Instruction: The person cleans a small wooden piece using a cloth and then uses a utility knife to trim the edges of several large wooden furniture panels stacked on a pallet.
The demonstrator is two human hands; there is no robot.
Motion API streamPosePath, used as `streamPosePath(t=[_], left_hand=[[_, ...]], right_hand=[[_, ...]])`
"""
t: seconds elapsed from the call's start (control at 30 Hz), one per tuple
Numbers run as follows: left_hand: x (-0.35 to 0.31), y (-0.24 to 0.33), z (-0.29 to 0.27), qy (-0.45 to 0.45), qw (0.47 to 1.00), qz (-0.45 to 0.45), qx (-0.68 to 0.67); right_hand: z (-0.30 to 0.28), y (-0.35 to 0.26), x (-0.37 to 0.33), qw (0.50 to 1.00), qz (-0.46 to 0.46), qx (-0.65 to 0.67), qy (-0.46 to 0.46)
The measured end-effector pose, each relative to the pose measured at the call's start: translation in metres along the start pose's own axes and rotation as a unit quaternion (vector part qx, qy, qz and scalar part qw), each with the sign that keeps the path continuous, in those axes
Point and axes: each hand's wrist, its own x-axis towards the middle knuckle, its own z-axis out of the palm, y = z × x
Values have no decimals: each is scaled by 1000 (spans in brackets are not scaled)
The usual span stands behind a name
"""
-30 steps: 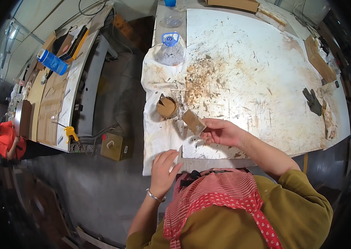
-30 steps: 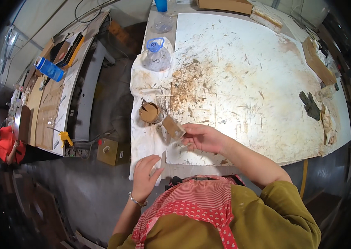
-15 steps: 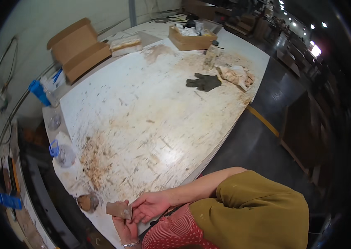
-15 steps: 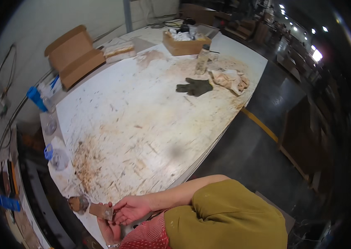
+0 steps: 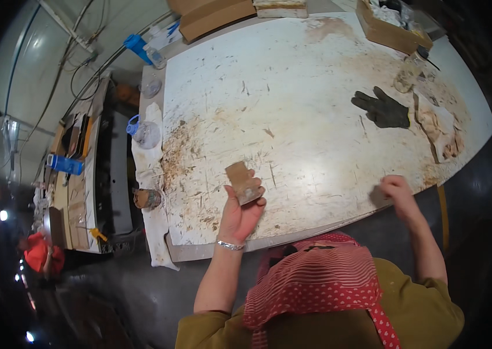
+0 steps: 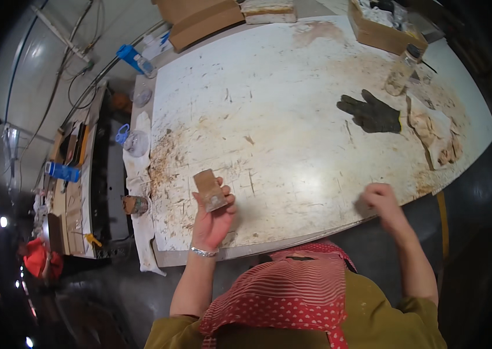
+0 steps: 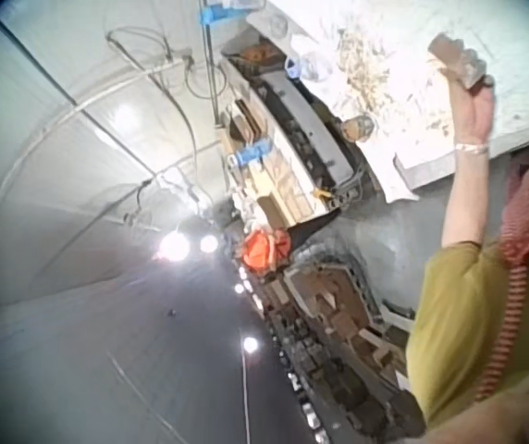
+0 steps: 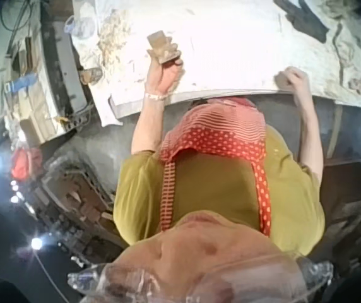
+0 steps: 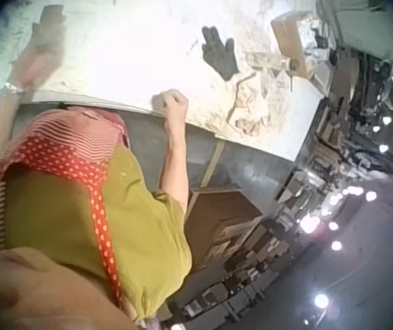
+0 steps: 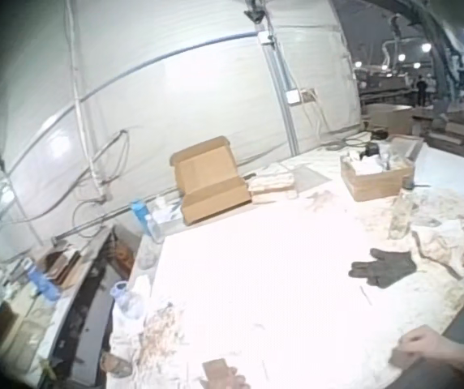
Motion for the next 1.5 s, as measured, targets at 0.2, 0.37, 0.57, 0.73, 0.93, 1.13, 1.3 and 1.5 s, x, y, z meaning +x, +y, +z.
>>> streamPosePath(t=[0.2, 0.37, 0.57, 0.73, 0.93, 1.13, 1.3, 1.5], left_hand=[[20, -10, 8, -1, 1000, -20, -8], [39, -19, 13, 15, 998, 19, 65], [63, -37, 23, 97, 960, 104, 241], [69, -85, 43, 158, 944, 110, 269], [99, -174, 115, 214, 932, 93, 278], [97, -202, 178, 256, 940, 38, 222], [115, -208, 183, 255, 958, 34, 128], [120, -210, 191, 243, 966, 59, 67]], right_hand=[[-92, 19, -12, 992, -5, -29, 124], [-126, 21, -35, 987, -42, -68, 140], [-242, -7, 11, 951, -125, -116, 259], [-390, -19, 112, 952, -121, -110, 260], [-509, -6, 234, 905, -108, -308, 272], [-522, 1, 389, 854, -169, -408, 276], [-583, 43, 475, 762, -141, -559, 295], [-722, 76, 573, 817, -164, -540, 122]])
